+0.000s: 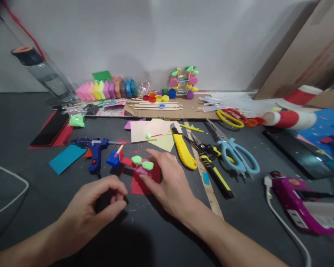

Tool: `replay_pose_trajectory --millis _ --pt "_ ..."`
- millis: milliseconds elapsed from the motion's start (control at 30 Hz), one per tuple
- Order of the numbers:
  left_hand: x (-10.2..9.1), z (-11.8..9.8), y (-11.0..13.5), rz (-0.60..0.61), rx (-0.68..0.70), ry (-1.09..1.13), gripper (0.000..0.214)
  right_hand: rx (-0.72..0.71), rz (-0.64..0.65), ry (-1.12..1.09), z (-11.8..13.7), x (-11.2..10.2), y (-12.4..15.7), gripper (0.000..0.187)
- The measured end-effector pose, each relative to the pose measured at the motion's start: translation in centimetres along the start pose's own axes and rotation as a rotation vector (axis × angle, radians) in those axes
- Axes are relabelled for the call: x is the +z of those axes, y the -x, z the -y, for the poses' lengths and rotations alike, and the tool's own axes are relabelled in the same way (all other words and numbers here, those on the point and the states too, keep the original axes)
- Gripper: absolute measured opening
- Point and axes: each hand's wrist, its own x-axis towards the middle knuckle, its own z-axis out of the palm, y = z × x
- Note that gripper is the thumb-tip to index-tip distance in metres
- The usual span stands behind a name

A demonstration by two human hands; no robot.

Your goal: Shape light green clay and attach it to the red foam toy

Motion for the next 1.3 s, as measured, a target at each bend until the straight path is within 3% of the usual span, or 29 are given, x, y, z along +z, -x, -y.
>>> replay_pose_trajectory --millis 67,100,200,300,433,533,667,800,967,1100,1200,1300 --pt "0.7 0.1 -0.1 0.056 -0.336 0.308 0.011 0.037 -0.050 -0.051 0.6 -0.3 0.1 0.049" --pt "1.1 0.2 -0.3 0.053 -0.378 0.487 0.026 0.043 -0.064 -0.076 1.0 -0.4 0.2 0.051" --pt "1.8 0.2 -1.1 0.051 -0.343 0.906 0.057 0.017 -0.061 -0.137 2.3 -0.3 0.6 0.057" --pt "2.2 -0.1 -1.5 0.029 -0.364 1.075 0.059 -0.037 -0.039 -0.157 3.4 0.0 1.1 0.060" --pt "2.3 0.0 -1.3 -0.066 -0.433 1.037 0.047 -0.081 0.026 -0.100 4.0 -0.2 1.3 0.063" --pt "1.9 0.2 -1.3 -0.082 -0.409 1.007 0.043 -0.083 0.057 -0.016 3.5 -1.7 0.6 0.063" --pt "1.3 0.5 -1.5 -0.081 -0.370 0.971 0.043 -0.019 -0.008 0.233 0.7 -4.3 -1.5 0.029" --pt "0.6 0.5 -1.6 -0.054 -0.322 0.968 0.036 0.048 0.006 0.518 -3.1 -5.3 -3.2 0.033" --pt "-0.3 -0.1 -1.2 0.035 -0.245 1.040 0.033 0.080 0.040 0.643 -5.8 -3.9 -3.0 0.032" --pt "-0.7 -0.4 -1.1 0.108 -0.199 1.110 0.034 0.038 -0.039 0.592 -5.2 -4.0 -2.6 0.028" --pt "-0.6 -0.3 -1.2 0.119 -0.195 1.157 0.029 -0.062 -0.102 0.460 -3.3 -4.8 -2.1 0.033" --pt "-0.5 0.0 -1.2 0.123 -0.219 1.198 0.022 -0.131 -0.071 0.333 -1.1 -5.4 -1.1 0.027"
